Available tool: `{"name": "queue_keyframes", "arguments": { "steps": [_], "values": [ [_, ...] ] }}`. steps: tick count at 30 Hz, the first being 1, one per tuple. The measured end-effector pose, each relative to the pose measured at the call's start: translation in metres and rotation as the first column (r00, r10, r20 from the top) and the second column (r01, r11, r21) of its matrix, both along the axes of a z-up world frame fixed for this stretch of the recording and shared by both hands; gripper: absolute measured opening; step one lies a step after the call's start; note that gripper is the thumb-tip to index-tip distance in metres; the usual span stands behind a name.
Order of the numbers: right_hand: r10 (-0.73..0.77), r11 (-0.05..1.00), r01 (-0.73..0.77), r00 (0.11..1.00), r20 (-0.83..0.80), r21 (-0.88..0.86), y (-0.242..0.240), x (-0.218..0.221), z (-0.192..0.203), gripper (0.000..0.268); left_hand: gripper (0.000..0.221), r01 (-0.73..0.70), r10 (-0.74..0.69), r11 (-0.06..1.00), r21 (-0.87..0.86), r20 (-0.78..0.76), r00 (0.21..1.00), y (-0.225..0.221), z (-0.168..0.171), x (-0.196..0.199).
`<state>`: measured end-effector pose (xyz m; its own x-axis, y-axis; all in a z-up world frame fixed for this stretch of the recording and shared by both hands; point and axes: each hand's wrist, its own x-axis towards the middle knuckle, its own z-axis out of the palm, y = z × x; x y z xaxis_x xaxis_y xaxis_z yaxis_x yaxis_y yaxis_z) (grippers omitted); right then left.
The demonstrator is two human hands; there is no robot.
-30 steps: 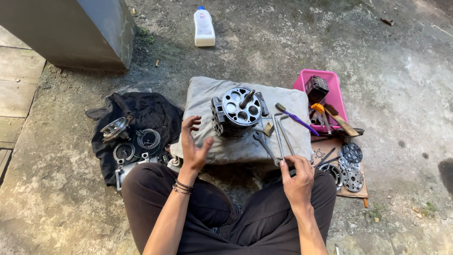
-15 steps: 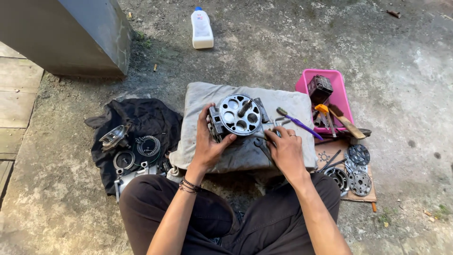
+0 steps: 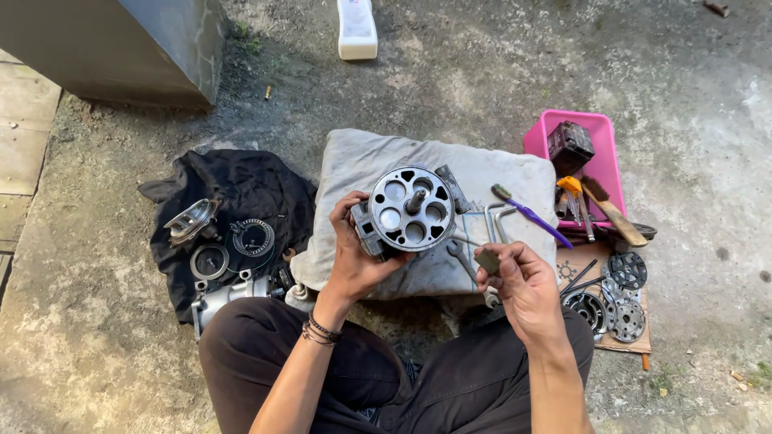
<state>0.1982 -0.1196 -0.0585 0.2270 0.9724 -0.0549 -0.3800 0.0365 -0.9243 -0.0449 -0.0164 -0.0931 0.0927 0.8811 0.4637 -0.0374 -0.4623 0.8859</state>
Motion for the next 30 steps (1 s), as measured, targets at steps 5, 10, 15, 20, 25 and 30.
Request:
{"name": "queue_keyframes", "arguments": {
  "steps": [5,10,15,20,25,30],
  "values": [
    [0.008,1.000,-0.009,0.999,0.048,0.022,0.006,-0.007,-0.002,0.026,0.106,-0.017,0.017,1.000,-0.005,-0.041,0.999,-0.009,-0.006,-0.010],
    [-0.104,0.993,0.114,0.966,0.238,-0.031,0.010,-0.003,-0.026,0.016,0.104,-0.032,0.034,0.999,0.025,-0.067,0.997,-0.010,-0.006,-0.011],
    [-0.007,0.993,0.051,0.923,0.386,-0.102,0.003,0.005,-0.027,0.025,0.105,-0.020,0.021,1.000,0.010,-0.050,0.999,-0.008,-0.012,-0.012],
    [0.081,0.997,-0.073,0.894,0.441,-0.034,0.007,0.017,-0.029,0.027,0.103,-0.016,0.017,1.000,0.015,-0.058,0.998,-0.008,-0.011,-0.013],
    [0.210,0.970,-0.240,0.892,0.400,0.027,0.016,0.025,-0.018,0.024,0.103,-0.012,0.013,1.000,0.016,-0.064,0.998,-0.007,-0.008,-0.014],
    [0.101,0.994,-0.112,0.928,0.360,0.009,0.010,0.035,-0.028,0.023,0.104,-0.021,0.021,1.000,0.001,-0.055,0.998,-0.009,-0.011,-0.012]
  ]
}}
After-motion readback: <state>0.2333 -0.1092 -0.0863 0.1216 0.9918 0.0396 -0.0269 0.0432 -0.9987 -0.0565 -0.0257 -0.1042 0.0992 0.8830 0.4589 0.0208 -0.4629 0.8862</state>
